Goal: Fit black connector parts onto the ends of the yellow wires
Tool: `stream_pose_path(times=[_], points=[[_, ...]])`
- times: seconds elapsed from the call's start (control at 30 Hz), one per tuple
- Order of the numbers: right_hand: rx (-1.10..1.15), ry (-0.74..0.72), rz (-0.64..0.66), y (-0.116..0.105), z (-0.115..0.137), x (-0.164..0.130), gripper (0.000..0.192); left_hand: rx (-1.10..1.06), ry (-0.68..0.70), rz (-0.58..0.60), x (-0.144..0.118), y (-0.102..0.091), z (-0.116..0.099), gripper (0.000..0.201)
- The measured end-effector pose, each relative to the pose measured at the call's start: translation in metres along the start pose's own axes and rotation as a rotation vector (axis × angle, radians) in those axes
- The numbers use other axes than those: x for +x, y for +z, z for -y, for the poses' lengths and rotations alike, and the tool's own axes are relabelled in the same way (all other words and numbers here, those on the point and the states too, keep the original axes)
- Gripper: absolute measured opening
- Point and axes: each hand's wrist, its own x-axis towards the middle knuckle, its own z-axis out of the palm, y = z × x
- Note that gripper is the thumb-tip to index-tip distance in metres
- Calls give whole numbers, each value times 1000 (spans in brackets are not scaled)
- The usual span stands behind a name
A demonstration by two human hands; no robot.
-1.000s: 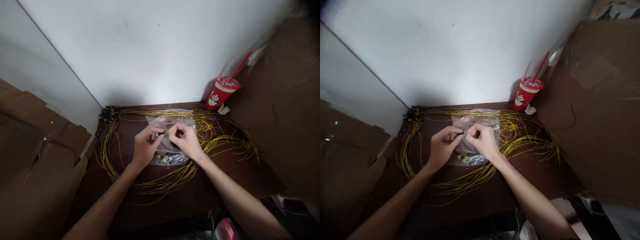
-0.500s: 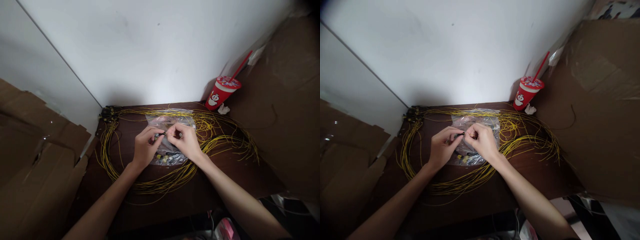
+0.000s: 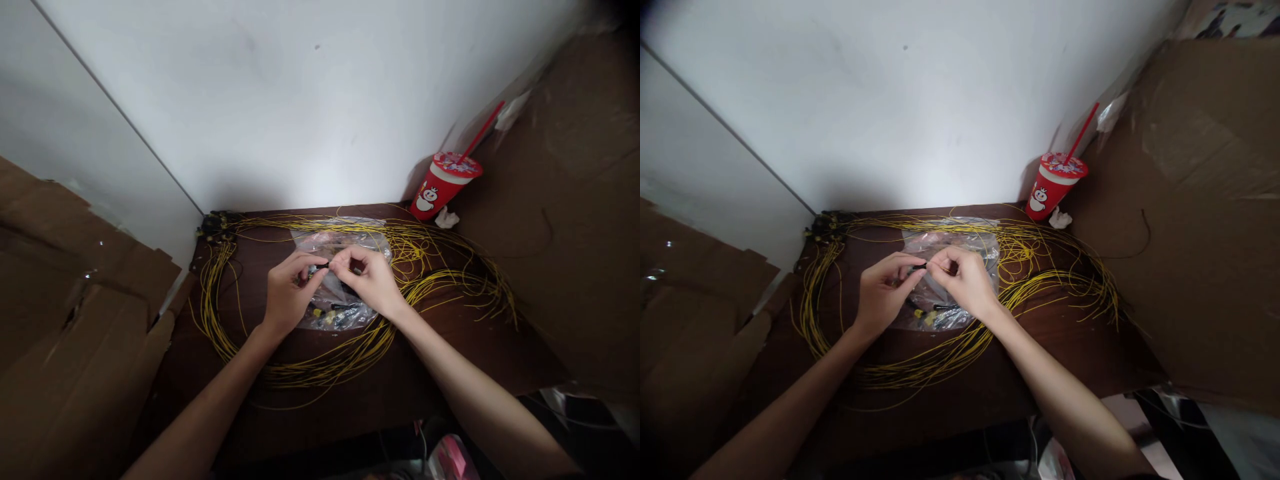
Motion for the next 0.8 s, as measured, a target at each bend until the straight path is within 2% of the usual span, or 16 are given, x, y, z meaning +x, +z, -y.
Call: stream_pose_path(times=[0.1, 0.2, 0.5, 0.8], points=[[45, 36, 21, 0, -1, 1, 15, -6, -8, -12, 0, 0, 0, 15], [-31, -3, 5, 0, 2, 1, 13, 27, 12, -10, -1, 0, -1, 15], [-178, -53, -26, 2, 5, -3, 14, 196, 157, -1, -1, -1, -3, 11], [-175, -94, 55, -2, 3, 0, 11, 198, 78, -13, -1, -3, 3, 10]])
